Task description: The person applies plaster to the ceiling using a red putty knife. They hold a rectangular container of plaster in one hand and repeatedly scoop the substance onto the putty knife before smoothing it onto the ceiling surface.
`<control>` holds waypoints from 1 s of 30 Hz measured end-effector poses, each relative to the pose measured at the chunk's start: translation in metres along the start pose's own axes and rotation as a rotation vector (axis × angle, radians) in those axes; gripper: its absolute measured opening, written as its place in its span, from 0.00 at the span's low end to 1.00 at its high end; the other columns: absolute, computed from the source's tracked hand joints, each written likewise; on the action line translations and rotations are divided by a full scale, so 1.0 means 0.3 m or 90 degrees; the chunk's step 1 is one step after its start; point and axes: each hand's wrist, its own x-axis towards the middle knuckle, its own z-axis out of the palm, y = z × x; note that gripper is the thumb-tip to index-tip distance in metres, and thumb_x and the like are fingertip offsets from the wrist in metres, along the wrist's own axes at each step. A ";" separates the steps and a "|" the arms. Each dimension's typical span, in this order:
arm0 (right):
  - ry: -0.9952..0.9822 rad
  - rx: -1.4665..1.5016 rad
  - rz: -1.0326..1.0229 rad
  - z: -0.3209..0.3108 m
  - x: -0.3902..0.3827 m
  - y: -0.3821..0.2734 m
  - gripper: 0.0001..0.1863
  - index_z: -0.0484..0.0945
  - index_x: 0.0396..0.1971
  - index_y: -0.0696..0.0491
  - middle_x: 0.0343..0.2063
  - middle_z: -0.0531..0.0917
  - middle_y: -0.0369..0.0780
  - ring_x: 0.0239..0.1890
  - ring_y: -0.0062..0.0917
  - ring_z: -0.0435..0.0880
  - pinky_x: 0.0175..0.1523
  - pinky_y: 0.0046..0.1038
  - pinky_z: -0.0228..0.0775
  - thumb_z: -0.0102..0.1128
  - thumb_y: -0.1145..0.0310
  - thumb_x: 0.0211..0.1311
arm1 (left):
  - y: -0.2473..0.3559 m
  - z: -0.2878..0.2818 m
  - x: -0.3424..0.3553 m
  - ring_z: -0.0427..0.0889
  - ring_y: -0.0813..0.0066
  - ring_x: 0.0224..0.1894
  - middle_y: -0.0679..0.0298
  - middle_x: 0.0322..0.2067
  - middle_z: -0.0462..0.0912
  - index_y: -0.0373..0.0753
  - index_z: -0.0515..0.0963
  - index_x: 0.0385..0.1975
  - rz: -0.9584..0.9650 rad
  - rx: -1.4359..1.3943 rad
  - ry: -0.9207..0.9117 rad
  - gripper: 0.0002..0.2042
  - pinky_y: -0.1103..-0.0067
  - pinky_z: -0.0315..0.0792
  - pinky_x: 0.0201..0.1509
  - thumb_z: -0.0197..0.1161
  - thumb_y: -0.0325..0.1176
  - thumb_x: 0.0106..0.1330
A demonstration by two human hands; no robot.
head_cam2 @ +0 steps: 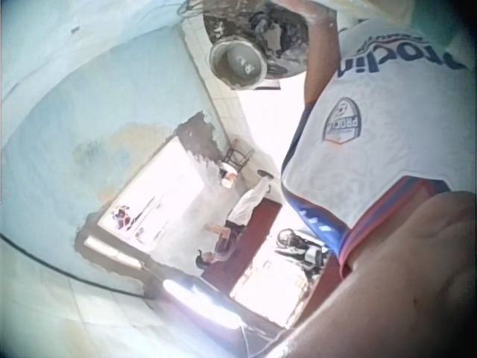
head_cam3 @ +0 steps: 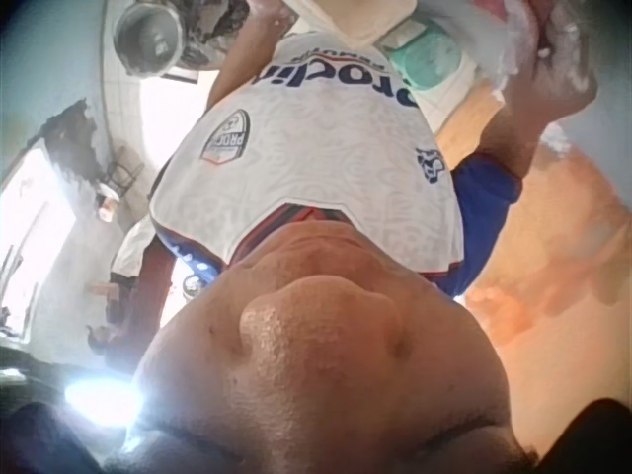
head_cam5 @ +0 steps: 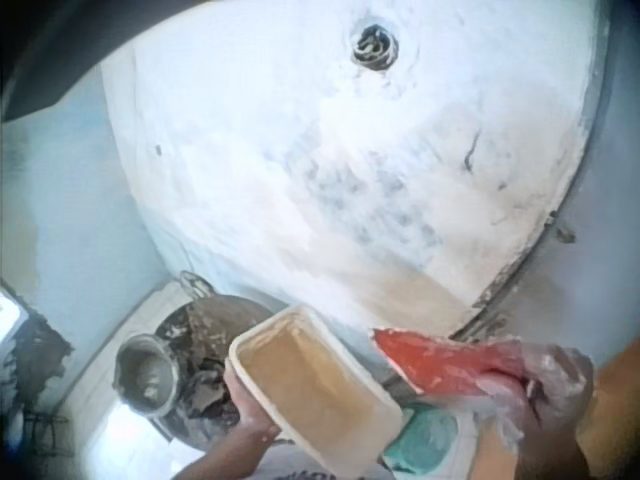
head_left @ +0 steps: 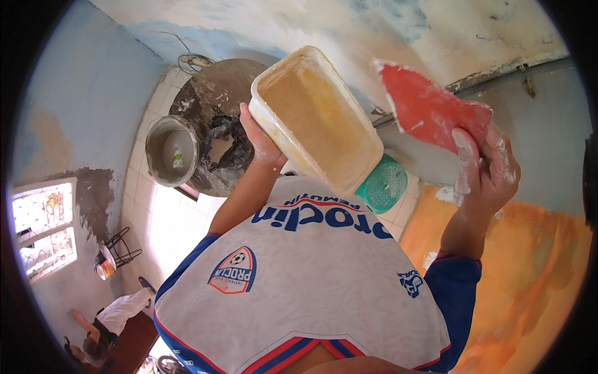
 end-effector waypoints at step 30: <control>-0.274 -0.052 0.056 0.151 0.008 0.189 0.15 0.82 0.52 0.58 0.39 0.87 0.52 0.39 0.49 0.86 0.44 0.42 0.79 0.61 0.71 0.68 | -0.287 0.143 0.171 0.74 0.56 0.62 0.53 0.61 0.77 0.36 0.72 0.65 0.041 -0.080 -0.104 0.44 0.63 0.67 0.68 0.35 0.72 0.69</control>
